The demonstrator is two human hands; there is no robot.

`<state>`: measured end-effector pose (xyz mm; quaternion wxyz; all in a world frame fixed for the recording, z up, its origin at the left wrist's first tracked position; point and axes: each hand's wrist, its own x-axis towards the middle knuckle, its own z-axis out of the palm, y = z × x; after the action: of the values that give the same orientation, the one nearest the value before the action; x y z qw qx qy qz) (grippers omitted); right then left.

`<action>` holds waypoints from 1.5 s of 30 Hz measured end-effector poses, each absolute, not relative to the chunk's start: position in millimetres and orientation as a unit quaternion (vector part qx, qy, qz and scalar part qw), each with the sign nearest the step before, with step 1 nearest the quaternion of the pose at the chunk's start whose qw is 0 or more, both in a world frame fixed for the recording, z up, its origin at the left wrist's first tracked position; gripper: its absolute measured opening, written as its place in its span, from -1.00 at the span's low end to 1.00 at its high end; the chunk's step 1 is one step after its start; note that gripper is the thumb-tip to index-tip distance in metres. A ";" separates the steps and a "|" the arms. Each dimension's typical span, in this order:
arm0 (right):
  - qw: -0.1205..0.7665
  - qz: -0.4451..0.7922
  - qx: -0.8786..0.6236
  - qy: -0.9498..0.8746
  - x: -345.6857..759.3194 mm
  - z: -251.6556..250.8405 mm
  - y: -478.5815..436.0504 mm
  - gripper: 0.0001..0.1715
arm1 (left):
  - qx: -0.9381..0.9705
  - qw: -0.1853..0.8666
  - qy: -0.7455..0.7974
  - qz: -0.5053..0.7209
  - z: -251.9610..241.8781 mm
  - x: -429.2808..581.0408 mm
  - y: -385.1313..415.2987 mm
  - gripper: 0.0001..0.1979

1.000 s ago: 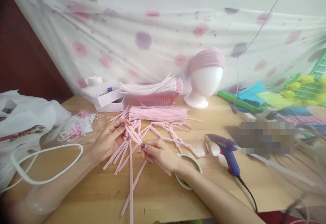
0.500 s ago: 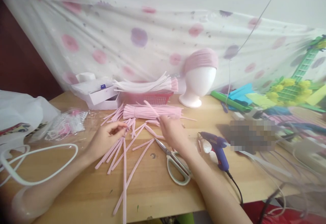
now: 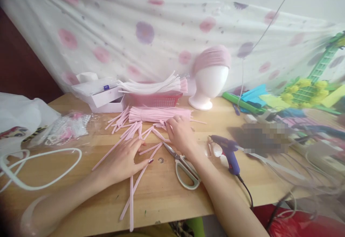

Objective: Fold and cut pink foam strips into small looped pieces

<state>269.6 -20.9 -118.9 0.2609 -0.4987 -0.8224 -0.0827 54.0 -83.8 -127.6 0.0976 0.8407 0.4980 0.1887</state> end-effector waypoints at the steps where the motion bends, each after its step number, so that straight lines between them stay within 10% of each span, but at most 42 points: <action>1: 0.266 -0.069 -0.493 -0.826 267.3 -118.6 -22.9 -0.74 | 0.834 0.094 0.513 0.180 -128.6 55.2 -82.0 -0.80; 16: 0.388 0.167 -0.550 -0.720 254.5 -115.8 -35.6 -0.55 | 0.684 0.320 0.533 0.382 -126.6 47.2 -74.4 -0.88; 30: 0.368 0.606 -0.263 -0.655 221.1 -131.2 -62.7 -0.58 | 0.541 0.525 0.391 0.529 -136.1 56.1 -79.1 -0.79; 45: 0.317 0.497 -0.320 -0.742 228.7 -123.5 -72.2 -0.66 | 0.578 0.473 0.423 0.513 -122.9 38.5 -70.0 -0.75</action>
<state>228.7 -72.2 -123.5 0.3169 -0.3200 -0.7420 0.4966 38.5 -70.0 -122.9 0.4732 0.5779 0.4229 0.5132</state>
